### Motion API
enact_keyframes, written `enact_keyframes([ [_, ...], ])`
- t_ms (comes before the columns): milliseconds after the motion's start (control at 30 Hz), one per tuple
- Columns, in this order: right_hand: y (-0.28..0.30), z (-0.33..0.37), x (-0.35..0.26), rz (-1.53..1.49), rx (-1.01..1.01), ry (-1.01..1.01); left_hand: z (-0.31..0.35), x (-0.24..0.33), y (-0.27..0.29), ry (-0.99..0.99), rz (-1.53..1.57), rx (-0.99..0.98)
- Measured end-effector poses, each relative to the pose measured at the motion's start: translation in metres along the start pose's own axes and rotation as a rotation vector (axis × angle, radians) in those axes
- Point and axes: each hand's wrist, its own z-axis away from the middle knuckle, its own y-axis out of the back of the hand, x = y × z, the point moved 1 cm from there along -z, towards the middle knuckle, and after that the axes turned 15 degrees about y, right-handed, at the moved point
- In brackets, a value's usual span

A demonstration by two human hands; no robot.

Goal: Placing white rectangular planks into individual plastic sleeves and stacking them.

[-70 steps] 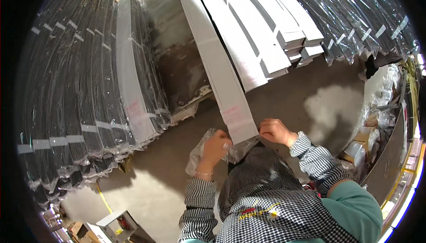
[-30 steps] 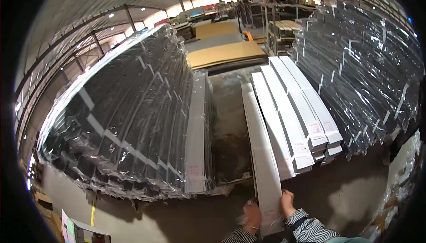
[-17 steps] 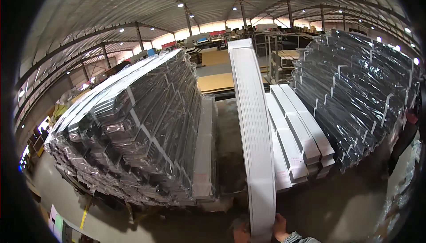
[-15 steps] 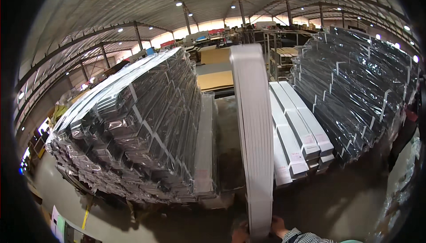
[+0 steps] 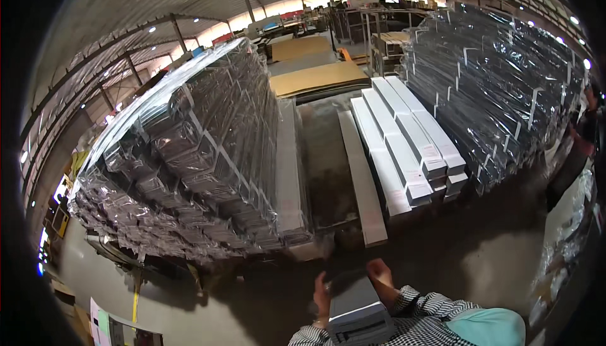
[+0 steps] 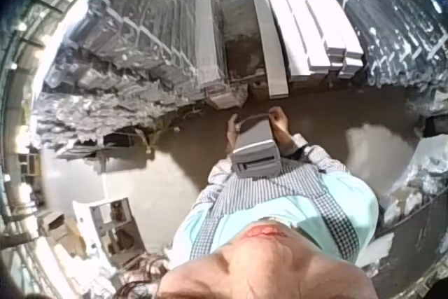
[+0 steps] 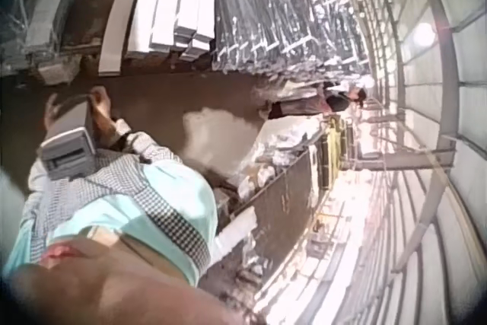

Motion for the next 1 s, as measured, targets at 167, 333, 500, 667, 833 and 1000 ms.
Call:
enact_keyframes([
  [167,-0.011,-0.048,-0.147,0.055,-0.255,0.177,0.017,0.133,0.064,0.187,0.435,-0.006],
  [333,-0.017,-0.039,-0.046,-0.072,-0.239,0.081,-0.001,0.114,0.046,-0.267,-0.238,0.196],
  [500,-0.045,-0.076,-0.112,0.102,-0.168,0.260,-0.024,0.148,0.081,0.059,-0.047,-0.012],
  [667,-0.045,-0.098,-0.069,-0.361,-0.130,-0.151,-0.040,0.130,0.094,-0.224,-0.346,-0.391],
  [833,-0.039,-0.044,-0.090,-0.246,-0.020,0.194,-0.026,0.160,0.097,0.146,0.085,-0.320],
  [1000,-0.035,0.010,-0.011,0.127,-0.704,0.283,-0.003,0.322,0.134,-0.128,1.221,-0.478],
])
